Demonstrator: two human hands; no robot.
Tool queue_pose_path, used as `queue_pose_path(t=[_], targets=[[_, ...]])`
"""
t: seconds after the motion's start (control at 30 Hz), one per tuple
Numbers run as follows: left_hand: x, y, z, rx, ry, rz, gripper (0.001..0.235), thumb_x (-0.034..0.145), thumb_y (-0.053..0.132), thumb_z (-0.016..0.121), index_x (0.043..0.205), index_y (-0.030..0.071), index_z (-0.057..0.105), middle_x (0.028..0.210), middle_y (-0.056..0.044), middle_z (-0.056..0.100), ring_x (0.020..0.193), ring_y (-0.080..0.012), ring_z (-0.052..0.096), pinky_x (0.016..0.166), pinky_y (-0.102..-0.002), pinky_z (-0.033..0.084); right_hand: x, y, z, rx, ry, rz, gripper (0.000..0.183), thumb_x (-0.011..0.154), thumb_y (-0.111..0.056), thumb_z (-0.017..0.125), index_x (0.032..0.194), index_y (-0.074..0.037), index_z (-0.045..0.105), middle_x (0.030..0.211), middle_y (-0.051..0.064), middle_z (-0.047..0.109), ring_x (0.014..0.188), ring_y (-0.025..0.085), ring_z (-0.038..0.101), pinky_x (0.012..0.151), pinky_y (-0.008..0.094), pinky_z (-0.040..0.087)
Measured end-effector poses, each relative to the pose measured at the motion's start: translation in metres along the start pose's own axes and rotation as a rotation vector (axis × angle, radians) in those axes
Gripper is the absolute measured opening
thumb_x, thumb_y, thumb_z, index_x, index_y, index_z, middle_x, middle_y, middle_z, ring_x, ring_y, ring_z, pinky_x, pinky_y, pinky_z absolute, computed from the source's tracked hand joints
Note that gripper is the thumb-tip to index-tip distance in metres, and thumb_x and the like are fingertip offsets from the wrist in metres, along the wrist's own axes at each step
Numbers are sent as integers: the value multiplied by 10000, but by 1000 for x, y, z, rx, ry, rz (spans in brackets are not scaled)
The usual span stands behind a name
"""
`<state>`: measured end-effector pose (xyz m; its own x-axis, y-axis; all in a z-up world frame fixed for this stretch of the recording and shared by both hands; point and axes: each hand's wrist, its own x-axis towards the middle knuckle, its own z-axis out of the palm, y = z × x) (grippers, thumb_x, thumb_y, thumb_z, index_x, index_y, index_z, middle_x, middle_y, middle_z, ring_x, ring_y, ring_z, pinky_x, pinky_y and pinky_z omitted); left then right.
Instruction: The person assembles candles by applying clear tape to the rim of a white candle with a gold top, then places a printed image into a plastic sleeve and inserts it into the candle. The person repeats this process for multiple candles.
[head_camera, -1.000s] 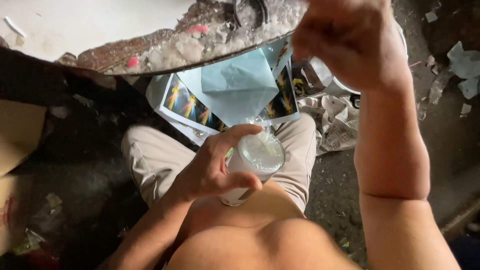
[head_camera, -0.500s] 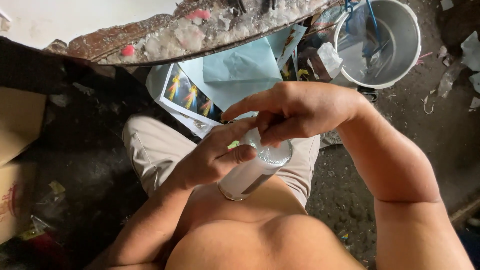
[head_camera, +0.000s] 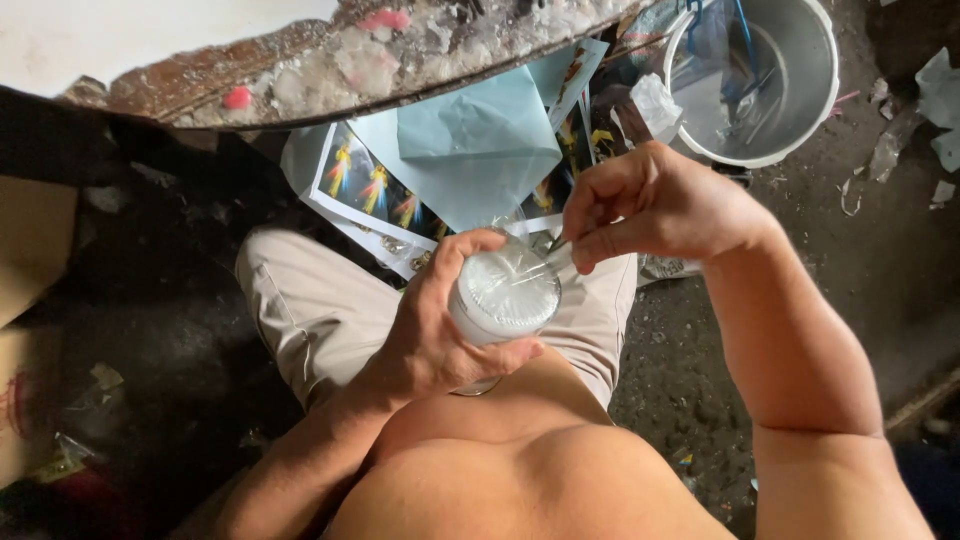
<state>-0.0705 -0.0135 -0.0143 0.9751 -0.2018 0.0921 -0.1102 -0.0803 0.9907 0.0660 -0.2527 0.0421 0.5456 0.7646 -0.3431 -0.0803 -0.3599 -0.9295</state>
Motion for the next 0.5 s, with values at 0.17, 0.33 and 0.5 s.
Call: queue_pose_path(t=[0.17,0.33,0.5], targets=[[-7,-10,6,25,25,24,858,661,382,868,1339,37,473,1288,-123,562,1150,-248,606,1024,-298,492,2,19,4,122,-13,-87,194,774,-36,842,892,-23,689,768,104,785,698,155,784,641,253,657],[-7,-14,4,59,58,72,854,649,366,894,1337,61,491,1312,-120,599,1236,-269,613,1127,-341,450,9,39,8,337,-38,-95,232,756,27,841,906,-5,666,788,137,770,702,197,774,661,306,675],[-7,-11,5,6,41,115,820,674,338,880,1335,72,475,1356,-173,592,1262,-305,616,1136,-374,467,24,77,23,636,-207,-235,188,826,37,812,906,6,644,767,125,724,687,172,741,623,259,634]])
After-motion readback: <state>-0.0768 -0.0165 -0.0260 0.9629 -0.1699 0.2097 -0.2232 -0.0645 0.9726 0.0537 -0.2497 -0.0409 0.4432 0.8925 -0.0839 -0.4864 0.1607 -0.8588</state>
